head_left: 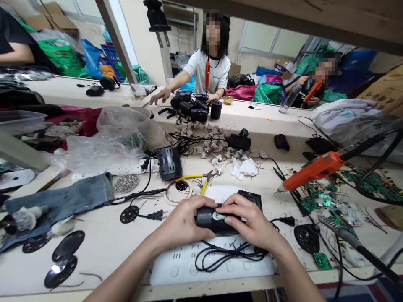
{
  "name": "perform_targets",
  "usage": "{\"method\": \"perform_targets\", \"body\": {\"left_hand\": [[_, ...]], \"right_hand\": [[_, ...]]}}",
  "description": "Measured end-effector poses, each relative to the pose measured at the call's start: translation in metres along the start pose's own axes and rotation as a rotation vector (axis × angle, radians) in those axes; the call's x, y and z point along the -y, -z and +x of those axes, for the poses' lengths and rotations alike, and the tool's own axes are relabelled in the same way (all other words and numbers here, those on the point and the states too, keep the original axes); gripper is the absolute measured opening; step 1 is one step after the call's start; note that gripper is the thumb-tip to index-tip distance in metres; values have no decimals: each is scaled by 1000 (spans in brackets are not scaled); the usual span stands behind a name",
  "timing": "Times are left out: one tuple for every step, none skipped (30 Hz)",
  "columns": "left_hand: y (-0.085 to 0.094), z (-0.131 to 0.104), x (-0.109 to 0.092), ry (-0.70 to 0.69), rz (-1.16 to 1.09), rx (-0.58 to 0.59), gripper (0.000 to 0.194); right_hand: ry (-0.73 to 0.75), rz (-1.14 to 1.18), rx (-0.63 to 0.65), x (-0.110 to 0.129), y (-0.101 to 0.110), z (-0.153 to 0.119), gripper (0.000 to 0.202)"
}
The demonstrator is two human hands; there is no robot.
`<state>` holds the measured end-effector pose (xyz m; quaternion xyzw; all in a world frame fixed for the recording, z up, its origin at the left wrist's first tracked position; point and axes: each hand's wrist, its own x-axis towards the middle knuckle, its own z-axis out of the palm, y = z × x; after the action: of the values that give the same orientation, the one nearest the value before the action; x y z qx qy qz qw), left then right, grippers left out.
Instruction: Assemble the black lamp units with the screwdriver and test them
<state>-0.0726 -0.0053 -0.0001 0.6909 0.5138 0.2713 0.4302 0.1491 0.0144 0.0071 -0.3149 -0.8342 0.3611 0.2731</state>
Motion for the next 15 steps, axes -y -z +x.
{"method": "perform_targets", "body": {"left_hand": [[0,0,0,-6,2,-2,56],[0,-1,0,-15,6,-3,56],[-1,-1,0,-22,9,-5,56],[-1,-1,0,-29,12,-6,56],[-2,-1,-1,-34,13,-7,55],[-2,-1,-1,-36,13,-7,55],[-2,-1,-1,-34,12,-7,56],[-2,-1,-1,-33,11,-7,56],[-2,-1,-2,-33,10,-6,56],[-1,-2,-2,-34,9,-5,56],[-1,-2,-2,-35,8,-4,55],[-1,-2,-3,-39,6,-5,54],[0,-2,-3,-45,5,-6,54],[0,-2,-2,-51,6,-8,53],[-1,-3,-2,-59,7,-9,53]], "right_hand": [[7,-5,-2,1,0,0,30],[13,-10,-4,2,-1,-1,30],[16,-13,-7,2,-1,-1,31],[14,-15,-10,3,-2,-1,31],[8,-14,-14,4,-2,-1,31],[1,-14,-17,4,-2,-1,31],[-4,-14,-20,5,-3,-2,31],[-7,-15,-22,5,-3,-2,31],[-7,-16,-24,5,-3,-2,31],[-5,-19,-23,6,-3,-2,31],[-3,-22,-21,6,-4,-3,30],[-1,-26,-19,6,-4,-3,30],[-1,-29,-15,7,-4,-3,29],[-4,-32,-15,7,-4,-3,29],[-8,-35,-17,7,-5,-3,28]]}}
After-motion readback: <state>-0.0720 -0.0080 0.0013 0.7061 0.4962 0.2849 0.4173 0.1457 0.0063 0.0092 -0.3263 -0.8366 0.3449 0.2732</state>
